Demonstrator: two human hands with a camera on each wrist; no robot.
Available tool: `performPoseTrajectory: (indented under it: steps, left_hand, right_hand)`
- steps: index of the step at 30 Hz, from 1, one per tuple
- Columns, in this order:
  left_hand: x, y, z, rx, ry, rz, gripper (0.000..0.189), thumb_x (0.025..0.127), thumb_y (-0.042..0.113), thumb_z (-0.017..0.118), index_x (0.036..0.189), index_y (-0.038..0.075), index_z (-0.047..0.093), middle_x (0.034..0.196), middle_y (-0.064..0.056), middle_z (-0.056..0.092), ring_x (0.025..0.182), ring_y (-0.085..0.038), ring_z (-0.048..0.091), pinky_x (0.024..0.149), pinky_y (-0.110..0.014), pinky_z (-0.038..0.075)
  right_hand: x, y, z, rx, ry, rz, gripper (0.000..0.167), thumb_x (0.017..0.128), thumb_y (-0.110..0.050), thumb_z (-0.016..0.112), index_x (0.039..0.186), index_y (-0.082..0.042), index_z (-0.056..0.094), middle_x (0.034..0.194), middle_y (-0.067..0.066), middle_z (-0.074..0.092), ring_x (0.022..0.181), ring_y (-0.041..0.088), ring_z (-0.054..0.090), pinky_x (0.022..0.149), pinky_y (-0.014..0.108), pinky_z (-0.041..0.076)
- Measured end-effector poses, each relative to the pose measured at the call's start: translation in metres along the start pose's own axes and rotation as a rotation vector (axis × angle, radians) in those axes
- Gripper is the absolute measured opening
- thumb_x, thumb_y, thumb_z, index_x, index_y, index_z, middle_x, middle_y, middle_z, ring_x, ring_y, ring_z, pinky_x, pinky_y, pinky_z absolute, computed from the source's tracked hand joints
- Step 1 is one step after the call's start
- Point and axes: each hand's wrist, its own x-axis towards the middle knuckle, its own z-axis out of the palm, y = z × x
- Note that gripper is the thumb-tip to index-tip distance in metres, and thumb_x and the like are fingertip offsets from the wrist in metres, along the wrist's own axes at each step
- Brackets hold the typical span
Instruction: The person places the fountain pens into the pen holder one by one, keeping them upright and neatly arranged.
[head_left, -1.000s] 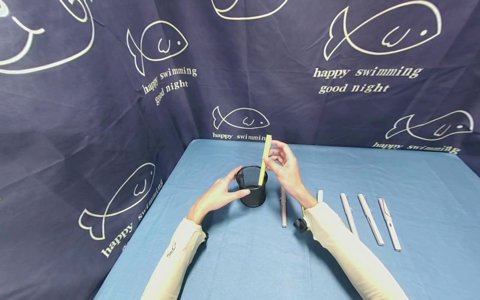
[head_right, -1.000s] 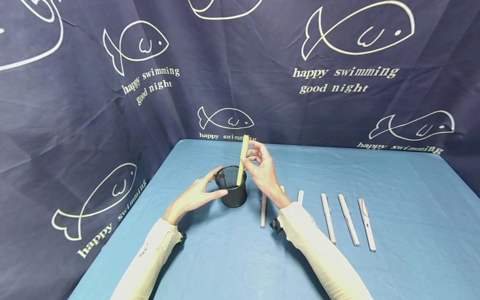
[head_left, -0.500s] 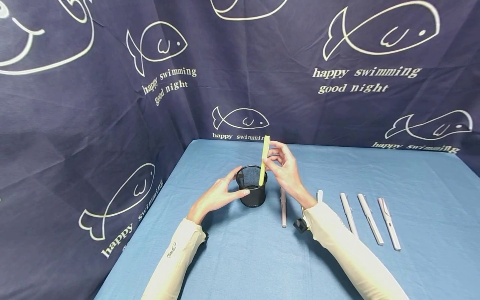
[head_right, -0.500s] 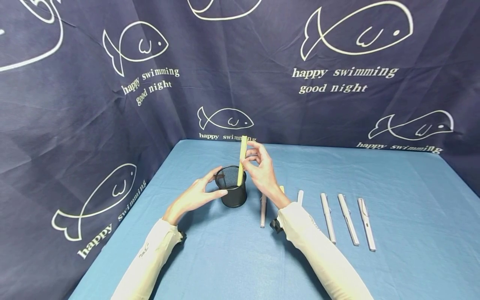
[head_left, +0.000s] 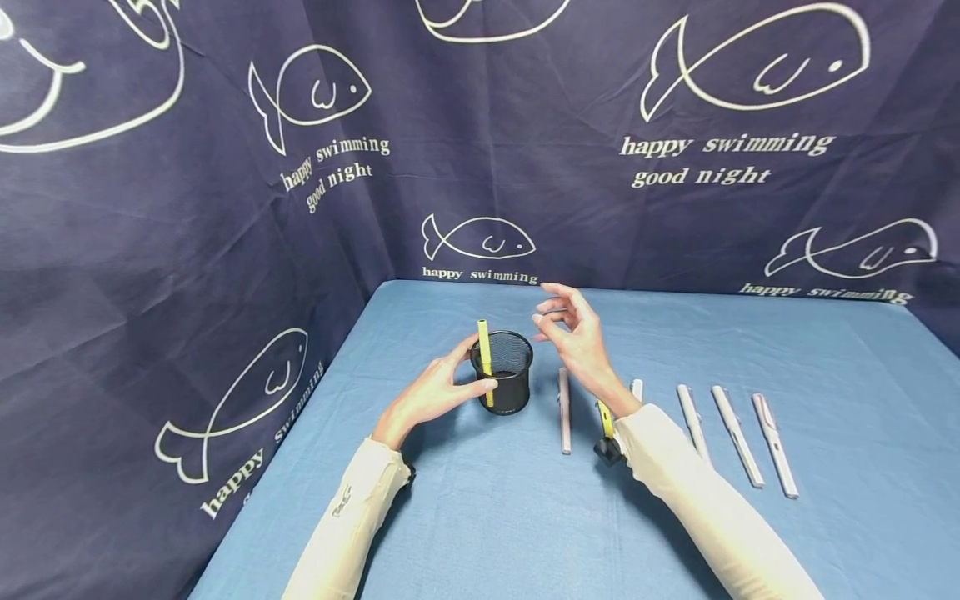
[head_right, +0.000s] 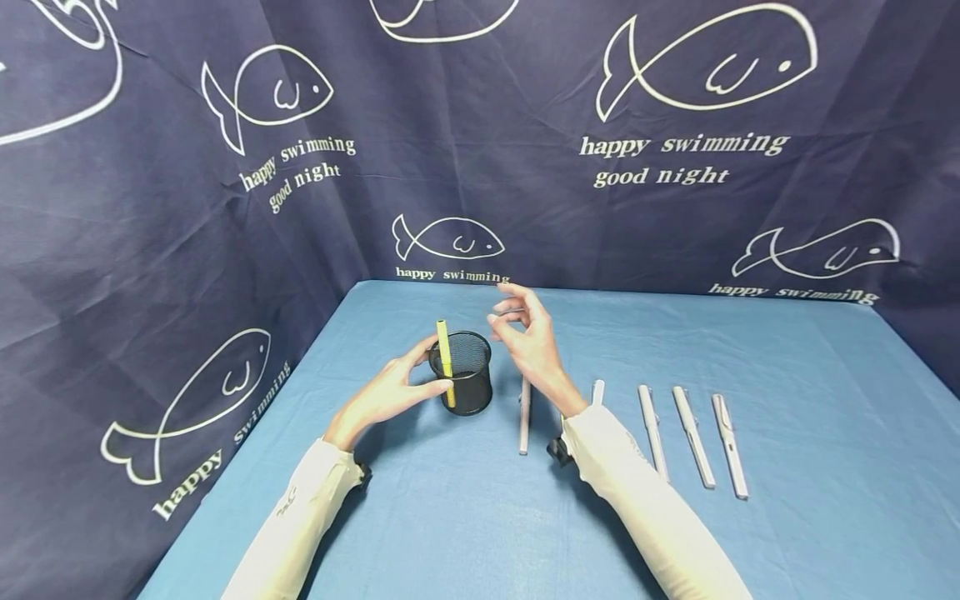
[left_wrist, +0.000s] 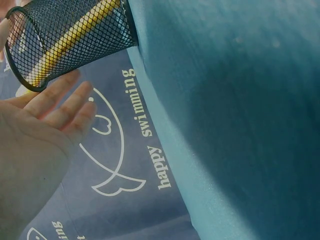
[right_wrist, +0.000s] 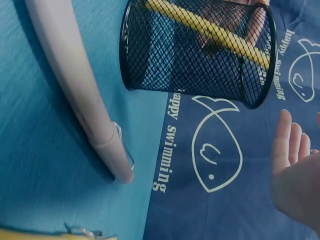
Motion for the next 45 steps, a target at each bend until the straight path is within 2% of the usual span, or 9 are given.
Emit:
performPoseTrajectory:
  steps: [6, 12, 21, 30, 38, 41, 43, 45]
  left_hand:
    - [0.0, 0.001, 0.0, -0.004, -0.007, -0.012, 0.088, 0.092, 0.057, 0.073, 0.164, 0.026, 0.032, 0.149, -0.013, 0.055, 0.14, -0.025, 0.048, 0.11, -0.051, 0.04]
    - [0.0, 0.001, 0.0, 0.003, -0.014, -0.017, 0.088, 0.093, 0.055, 0.072, 0.164, 0.023, 0.031, 0.15, -0.014, 0.054, 0.142, -0.027, 0.046, 0.111, -0.053, 0.038]
    - [0.0, 0.002, -0.001, -0.004, -0.031, -0.044, 0.089, 0.092, 0.059, 0.071, 0.165, 0.029, 0.029, 0.153, -0.012, 0.051, 0.144, -0.028, 0.042, 0.111, -0.055, 0.037]
    - [0.0, 0.002, -0.001, -0.006, -0.024, -0.026, 0.088, 0.093, 0.056, 0.072, 0.164, 0.027, 0.03, 0.152, -0.012, 0.052, 0.143, -0.026, 0.044, 0.111, -0.053, 0.038]
    - [0.0, 0.002, 0.0, -0.008, -0.03, -0.035, 0.088, 0.093, 0.056, 0.071, 0.165, 0.029, 0.029, 0.153, -0.012, 0.052, 0.144, -0.027, 0.043, 0.111, -0.054, 0.038]
    - [0.001, 0.002, 0.0, -0.007, -0.032, -0.033, 0.088, 0.093, 0.056, 0.071, 0.165, 0.027, 0.029, 0.152, -0.013, 0.052, 0.144, -0.027, 0.043, 0.111, -0.055, 0.038]
    - [0.0, 0.002, 0.0, -0.005, -0.03, -0.032, 0.088, 0.093, 0.056, 0.071, 0.165, 0.026, 0.029, 0.152, -0.013, 0.052, 0.143, -0.028, 0.043, 0.111, -0.054, 0.038]
    - [0.0, 0.003, 0.0, -0.002, -0.028, -0.031, 0.089, 0.093, 0.056, 0.071, 0.165, 0.024, 0.029, 0.152, -0.014, 0.052, 0.143, -0.028, 0.044, 0.11, -0.055, 0.038]
  right_hand:
    - [-0.002, -0.003, -0.009, -0.002, 0.014, 0.008, 0.048, 0.094, 0.014, 0.063, 0.14, 0.01, 0.051, 0.111, 0.029, 0.057, 0.085, 0.013, 0.065, 0.072, 0.033, 0.06]
    - [-0.005, -0.005, -0.018, 0.003, 0.014, 0.018, 0.047, 0.095, 0.014, 0.062, 0.141, 0.012, 0.049, 0.113, 0.033, 0.055, 0.088, 0.016, 0.064, 0.073, 0.034, 0.06]
    - [-0.009, -0.007, -0.032, -0.029, 0.042, 0.022, 0.046, 0.096, 0.013, 0.063, 0.14, 0.009, 0.052, 0.113, 0.036, 0.054, 0.087, 0.013, 0.065, 0.074, 0.037, 0.061]
    - [-0.015, -0.007, -0.048, -0.039, 0.051, 0.028, 0.045, 0.096, 0.011, 0.064, 0.14, 0.004, 0.054, 0.11, 0.02, 0.061, 0.087, 0.015, 0.065, 0.074, 0.036, 0.061]
    - [-0.021, -0.008, -0.061, -0.009, 0.071, 0.033, 0.042, 0.096, 0.009, 0.065, 0.136, -0.001, 0.057, 0.109, 0.02, 0.062, 0.088, 0.015, 0.066, 0.073, 0.031, 0.06]
    - [-0.023, -0.009, -0.067, -0.01, 0.081, 0.044, 0.041, 0.097, 0.009, 0.065, 0.135, -0.003, 0.058, 0.109, 0.019, 0.063, 0.088, 0.015, 0.066, 0.073, 0.031, 0.06]
    - [-0.025, -0.01, -0.071, -0.004, 0.09, 0.052, 0.041, 0.097, 0.008, 0.065, 0.136, -0.003, 0.058, 0.11, 0.024, 0.061, 0.088, 0.015, 0.066, 0.073, 0.032, 0.06]
    - [-0.026, -0.011, -0.075, -0.012, 0.095, 0.061, 0.041, 0.097, 0.007, 0.065, 0.135, -0.005, 0.059, 0.111, 0.023, 0.061, 0.088, 0.014, 0.066, 0.074, 0.032, 0.06]
